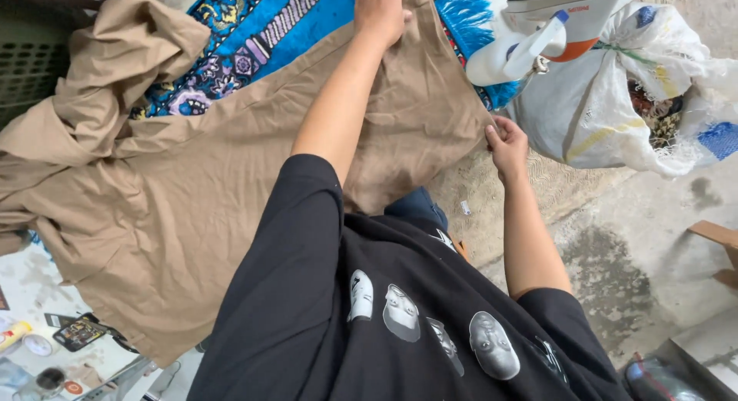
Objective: The person unfolds a brown garment on a patterned blue mat, removes a white paper insert, and smooths the fabric. They then spray the garment with a white spray bottle and continue to flatten and align the material on the mat.
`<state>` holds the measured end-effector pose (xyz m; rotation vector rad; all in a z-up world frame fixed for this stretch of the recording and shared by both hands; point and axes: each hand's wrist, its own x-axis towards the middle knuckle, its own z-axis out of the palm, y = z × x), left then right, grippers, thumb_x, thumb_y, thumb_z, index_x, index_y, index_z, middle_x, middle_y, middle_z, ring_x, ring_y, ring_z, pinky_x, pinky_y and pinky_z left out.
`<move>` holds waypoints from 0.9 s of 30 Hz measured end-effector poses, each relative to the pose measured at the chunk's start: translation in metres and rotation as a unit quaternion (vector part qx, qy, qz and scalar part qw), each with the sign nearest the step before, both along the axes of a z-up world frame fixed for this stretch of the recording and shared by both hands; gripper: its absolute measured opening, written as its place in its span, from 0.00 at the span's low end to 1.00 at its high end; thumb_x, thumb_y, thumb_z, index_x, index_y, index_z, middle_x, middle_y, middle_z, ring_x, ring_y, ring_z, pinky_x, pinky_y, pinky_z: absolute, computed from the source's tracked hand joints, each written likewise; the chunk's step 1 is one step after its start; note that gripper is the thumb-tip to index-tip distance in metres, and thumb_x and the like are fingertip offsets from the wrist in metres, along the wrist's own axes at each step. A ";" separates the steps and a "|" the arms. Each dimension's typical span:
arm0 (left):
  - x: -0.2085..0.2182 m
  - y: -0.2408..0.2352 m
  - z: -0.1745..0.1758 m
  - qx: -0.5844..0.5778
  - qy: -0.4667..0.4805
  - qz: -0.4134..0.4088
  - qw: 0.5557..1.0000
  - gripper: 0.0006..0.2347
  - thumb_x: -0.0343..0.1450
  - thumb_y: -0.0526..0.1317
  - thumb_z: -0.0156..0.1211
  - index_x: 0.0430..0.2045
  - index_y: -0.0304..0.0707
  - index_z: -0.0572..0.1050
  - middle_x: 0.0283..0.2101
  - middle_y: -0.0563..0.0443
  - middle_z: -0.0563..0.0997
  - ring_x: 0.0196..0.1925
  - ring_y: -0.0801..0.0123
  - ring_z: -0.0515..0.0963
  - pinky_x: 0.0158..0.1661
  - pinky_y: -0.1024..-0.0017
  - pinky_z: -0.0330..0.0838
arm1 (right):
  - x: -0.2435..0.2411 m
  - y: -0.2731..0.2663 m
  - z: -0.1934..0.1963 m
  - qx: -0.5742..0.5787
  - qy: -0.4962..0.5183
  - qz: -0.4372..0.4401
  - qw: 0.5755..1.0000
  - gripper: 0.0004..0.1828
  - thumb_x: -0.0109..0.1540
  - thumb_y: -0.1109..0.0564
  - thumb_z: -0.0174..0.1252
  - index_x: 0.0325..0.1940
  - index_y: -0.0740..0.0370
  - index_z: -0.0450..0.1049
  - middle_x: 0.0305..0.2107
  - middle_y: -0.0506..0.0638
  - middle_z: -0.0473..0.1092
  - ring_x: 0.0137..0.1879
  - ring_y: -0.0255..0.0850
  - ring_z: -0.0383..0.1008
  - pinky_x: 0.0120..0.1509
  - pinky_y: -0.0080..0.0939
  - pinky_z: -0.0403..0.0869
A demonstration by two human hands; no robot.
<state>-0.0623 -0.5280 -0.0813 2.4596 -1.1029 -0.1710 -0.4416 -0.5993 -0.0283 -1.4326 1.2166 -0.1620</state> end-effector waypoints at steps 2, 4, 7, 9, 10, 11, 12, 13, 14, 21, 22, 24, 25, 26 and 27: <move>0.002 -0.008 -0.002 -0.045 0.054 0.008 0.997 0.18 0.66 0.43 0.73 0.43 0.46 0.69 0.47 0.45 0.79 0.53 0.41 0.74 0.43 0.49 0.65 | -0.012 -0.001 -0.016 0.028 -0.002 -0.033 0.999 0.11 0.67 0.56 0.62 0.53 0.58 0.78 0.29 0.41 0.71 0.35 0.30 0.69 0.39 0.34 0.76; -0.001 0.000 0.012 -0.088 0.108 0.017 0.990 0.09 0.68 0.43 0.67 0.27 0.46 0.71 0.36 0.46 0.83 0.45 0.39 0.79 0.33 0.47 0.65 | -0.023 0.003 -0.023 0.058 -0.003 -0.065 0.996 0.09 0.67 0.56 0.62 0.50 0.59 0.78 0.32 0.44 0.72 0.40 0.34 0.74 0.44 0.39 0.84; -0.001 0.020 0.047 -0.041 0.197 0.013 0.979 0.18 0.73 0.50 0.61 0.16 0.51 0.61 0.19 0.57 0.65 0.25 0.69 0.66 0.26 0.60 0.54 | -0.027 0.007 -0.025 0.084 -0.044 -0.074 0.993 0.08 0.68 0.59 0.58 0.51 0.61 0.77 0.38 0.48 0.76 0.44 0.35 0.77 0.47 0.38 0.84; -0.005 0.039 0.052 -0.027 0.271 0.251 0.929 0.19 0.64 0.66 0.50 0.25 0.53 0.73 0.35 0.53 0.85 0.44 0.53 0.82 0.41 0.57 0.70 | -0.034 0.013 -0.029 0.067 -0.087 -0.053 0.993 0.06 0.69 0.60 0.57 0.49 0.62 0.77 0.36 0.47 0.74 0.43 0.34 0.74 0.46 0.37 0.80; -0.002 0.039 0.041 -0.028 0.269 0.252 0.929 0.19 0.64 0.66 0.50 0.25 0.53 0.73 0.35 0.53 0.85 0.44 0.53 0.82 0.41 0.57 0.70 | -0.035 0.013 -0.035 0.067 -0.088 -0.052 0.992 0.06 0.69 0.60 0.57 0.49 0.62 0.77 0.36 0.47 0.74 0.43 0.34 0.74 0.46 0.37 0.80; 0.003 0.039 0.030 -0.039 0.325 0.310 0.892 0.25 0.60 0.64 0.58 0.34 0.44 0.69 0.44 0.47 0.81 0.51 0.51 0.80 0.46 0.58 0.71 | -0.037 0.015 -0.040 0.059 -0.084 -0.061 0.993 0.06 0.69 0.60 0.57 0.49 0.61 0.76 0.35 0.46 0.73 0.41 0.33 0.73 0.45 0.36 0.80; 0.006 0.040 0.019 -0.050 0.380 0.366 0.848 0.33 0.57 0.63 0.65 0.43 0.35 0.65 0.53 0.40 0.77 0.58 0.49 0.77 0.51 0.59 0.71 | -0.039 0.015 -0.045 0.051 -0.078 -0.071 0.993 0.06 0.69 0.60 0.57 0.49 0.60 0.76 0.34 0.45 0.72 0.40 0.32 0.71 0.44 0.35 0.79; 0.011 0.032 0.012 -0.050 0.379 0.367 0.848 0.33 0.57 0.63 0.65 0.43 0.35 0.65 0.53 0.40 0.77 0.58 0.49 0.77 0.51 0.59 0.71 | -0.040 0.017 -0.045 0.051 -0.079 -0.069 0.993 0.06 0.69 0.60 0.57 0.49 0.60 0.76 0.34 0.45 0.72 0.40 0.32 0.71 0.44 0.35 0.79; 0.017 0.022 0.006 -0.168 0.436 0.381 0.798 0.27 0.57 0.53 0.69 0.41 0.35 0.67 0.48 0.40 0.81 0.50 0.54 0.82 0.46 0.61 0.78 | -0.039 0.017 -0.045 0.055 -0.074 -0.077 0.993 0.07 0.69 0.60 0.58 0.50 0.60 0.76 0.36 0.46 0.73 0.43 0.34 0.73 0.46 0.36 0.80; 0.044 -0.025 -0.047 -0.190 0.322 0.348 0.860 0.20 0.65 0.44 0.69 0.45 0.38 0.66 0.52 0.41 0.78 0.54 0.54 0.80 0.49 0.61 0.77 | -0.051 0.022 -0.063 0.030 -0.084 -0.098 0.991 0.09 0.72 0.57 0.59 0.56 0.58 0.76 0.34 0.49 0.76 0.38 0.36 0.78 0.48 0.42 0.82; 0.046 -0.024 -0.041 -0.191 0.324 0.345 0.860 0.20 0.65 0.44 0.69 0.45 0.38 0.66 0.52 0.41 0.78 0.54 0.54 0.80 0.49 0.61 0.77 | -0.050 0.021 -0.061 0.028 -0.083 -0.100 0.991 0.09 0.72 0.57 0.59 0.56 0.58 0.76 0.34 0.49 0.76 0.38 0.36 0.78 0.48 0.42 0.82; 0.050 -0.020 -0.029 -0.215 0.199 0.291 0.911 0.20 0.65 0.49 0.69 0.44 0.41 0.69 0.49 0.44 0.79 0.53 0.54 0.80 0.49 0.59 0.76 | -0.050 0.022 -0.057 0.016 -0.084 -0.093 0.992 0.09 0.71 0.57 0.59 0.55 0.57 0.77 0.33 0.48 0.76 0.37 0.34 0.78 0.47 0.39 0.82; 0.044 -0.020 -0.019 -0.215 0.202 0.288 0.911 0.20 0.65 0.49 0.69 0.44 0.41 0.69 0.49 0.44 0.79 0.53 0.54 0.80 0.49 0.59 0.76 | -0.045 0.020 -0.055 0.014 -0.082 -0.095 0.992 0.09 0.71 0.57 0.59 0.55 0.57 0.77 0.33 0.48 0.76 0.37 0.34 0.78 0.47 0.39 0.82; 0.033 -0.013 -0.011 -0.220 0.140 0.263 0.929 0.20 0.65 0.52 0.69 0.43 0.42 0.71 0.48 0.46 0.80 0.52 0.53 0.80 0.48 0.59 0.76 | -0.046 0.022 -0.051 0.015 -0.083 -0.094 0.992 0.09 0.72 0.57 0.59 0.55 0.58 0.77 0.34 0.49 0.77 0.38 0.35 0.78 0.48 0.41 0.82; 0.022 -0.005 -0.003 -0.224 0.078 0.236 0.942 0.20 0.65 0.54 0.69 0.43 0.44 0.72 0.47 0.47 0.80 0.51 0.53 0.80 0.48 0.58 0.75 | -0.047 0.024 -0.047 0.015 -0.084 -0.093 0.992 0.09 0.72 0.57 0.58 0.56 0.58 0.77 0.34 0.51 0.77 0.39 0.37 0.78 0.49 0.44 0.82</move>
